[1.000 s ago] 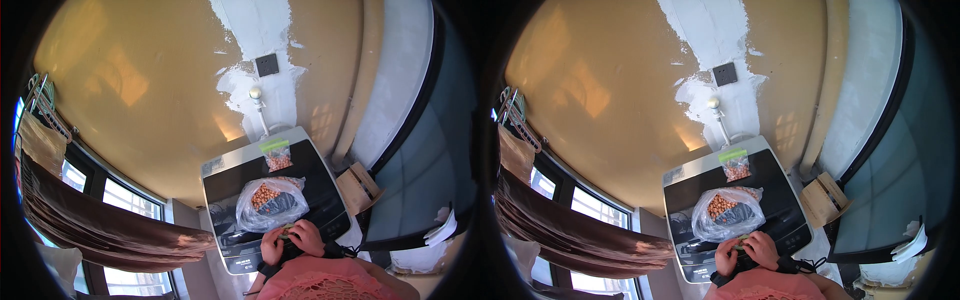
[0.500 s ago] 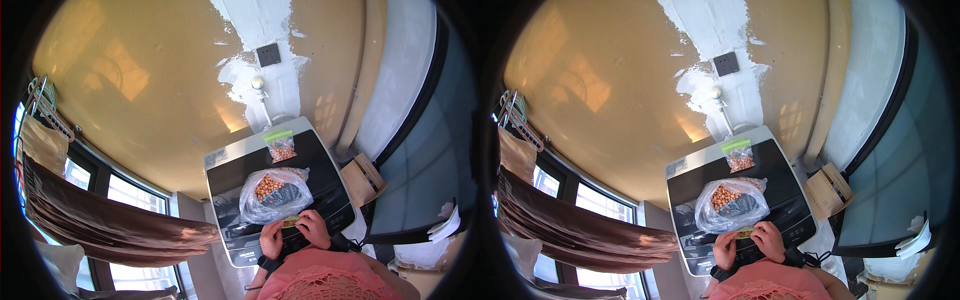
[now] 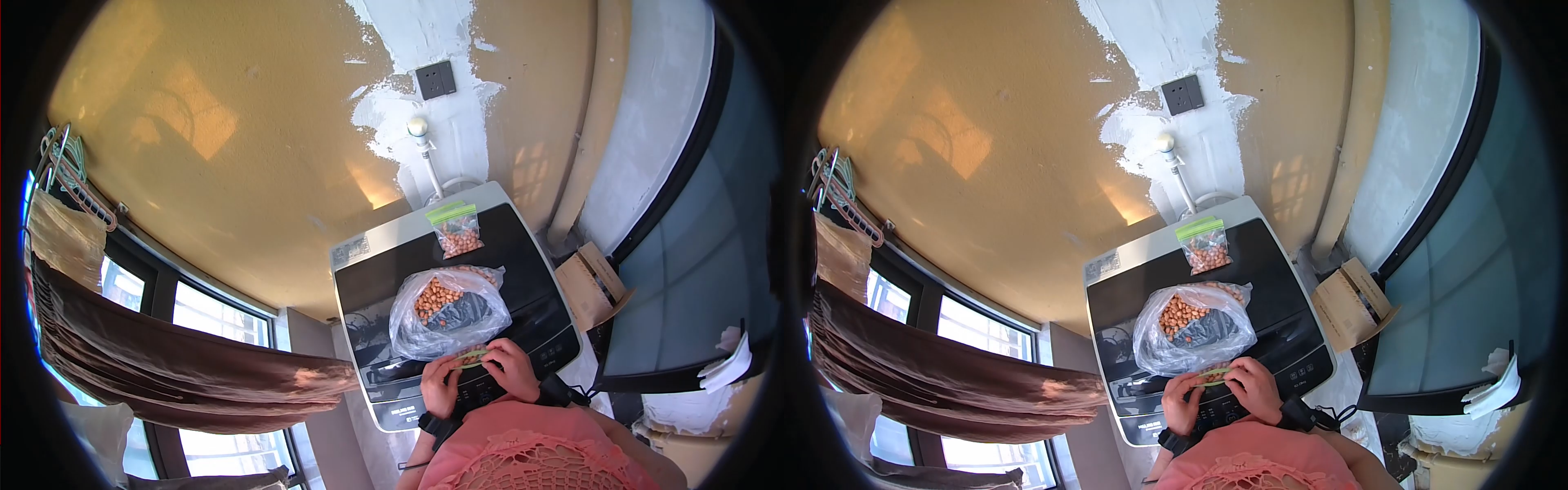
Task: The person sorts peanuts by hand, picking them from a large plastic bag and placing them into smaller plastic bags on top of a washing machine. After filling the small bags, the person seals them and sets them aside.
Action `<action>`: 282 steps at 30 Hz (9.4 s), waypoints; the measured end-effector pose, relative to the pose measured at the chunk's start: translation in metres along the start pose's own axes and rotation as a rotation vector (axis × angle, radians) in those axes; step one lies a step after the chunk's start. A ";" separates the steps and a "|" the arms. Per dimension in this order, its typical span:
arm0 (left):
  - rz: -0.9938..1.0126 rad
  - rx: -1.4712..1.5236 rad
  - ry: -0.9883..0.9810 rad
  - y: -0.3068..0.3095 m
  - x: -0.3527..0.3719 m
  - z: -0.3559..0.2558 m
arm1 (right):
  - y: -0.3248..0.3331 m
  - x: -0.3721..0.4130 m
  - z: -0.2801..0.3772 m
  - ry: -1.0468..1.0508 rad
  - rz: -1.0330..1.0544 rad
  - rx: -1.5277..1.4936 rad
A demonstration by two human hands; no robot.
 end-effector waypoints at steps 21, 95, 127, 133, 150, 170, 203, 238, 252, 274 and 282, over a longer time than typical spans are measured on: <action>-0.021 0.142 0.249 0.010 -0.003 -0.004 | 0.002 -0.004 0.001 0.014 -0.066 -0.081; 0.187 0.566 0.092 0.006 -0.005 -0.022 | 0.014 -0.021 0.014 -0.158 0.189 -0.365; 0.193 0.248 0.200 0.023 0.004 -0.015 | 0.009 -0.008 0.008 -0.043 0.202 -0.155; 0.047 0.098 -0.068 0.017 0.005 -0.014 | -0.001 0.000 0.000 0.014 0.157 -0.070; 0.076 0.130 0.111 0.025 0.003 -0.006 | 0.018 -0.006 0.001 -0.025 0.115 -0.033; 0.157 0.100 -0.047 0.004 -0.007 -0.023 | 0.008 -0.006 0.001 0.023 0.160 -0.027; -0.003 0.210 0.101 0.016 -0.013 -0.010 | 0.046 -0.021 0.029 -0.365 0.115 -0.423; 0.039 0.150 0.064 0.007 -0.001 0.027 | 0.070 -0.219 -0.025 0.259 -0.029 0.271; 0.017 0.130 0.116 0.006 -0.005 0.044 | 0.055 -0.237 -0.053 0.225 -0.117 0.256; 0.091 0.150 0.134 -0.001 -0.005 0.037 | 0.048 -0.216 -0.170 -0.266 -0.236 -0.253; 0.114 0.126 0.128 -0.001 -0.009 0.037 | 0.048 -0.197 -0.108 -0.051 -0.248 -0.045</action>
Point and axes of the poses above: each hand's wrist, its own x-axis away from the middle knuckle, its own y-axis out of the back of the hand, z = x × y, the point moved 3 cm from there along -x, towards the middle knuckle, and after that the axes turned 13 degrees about -x, right-handed, at the moved point
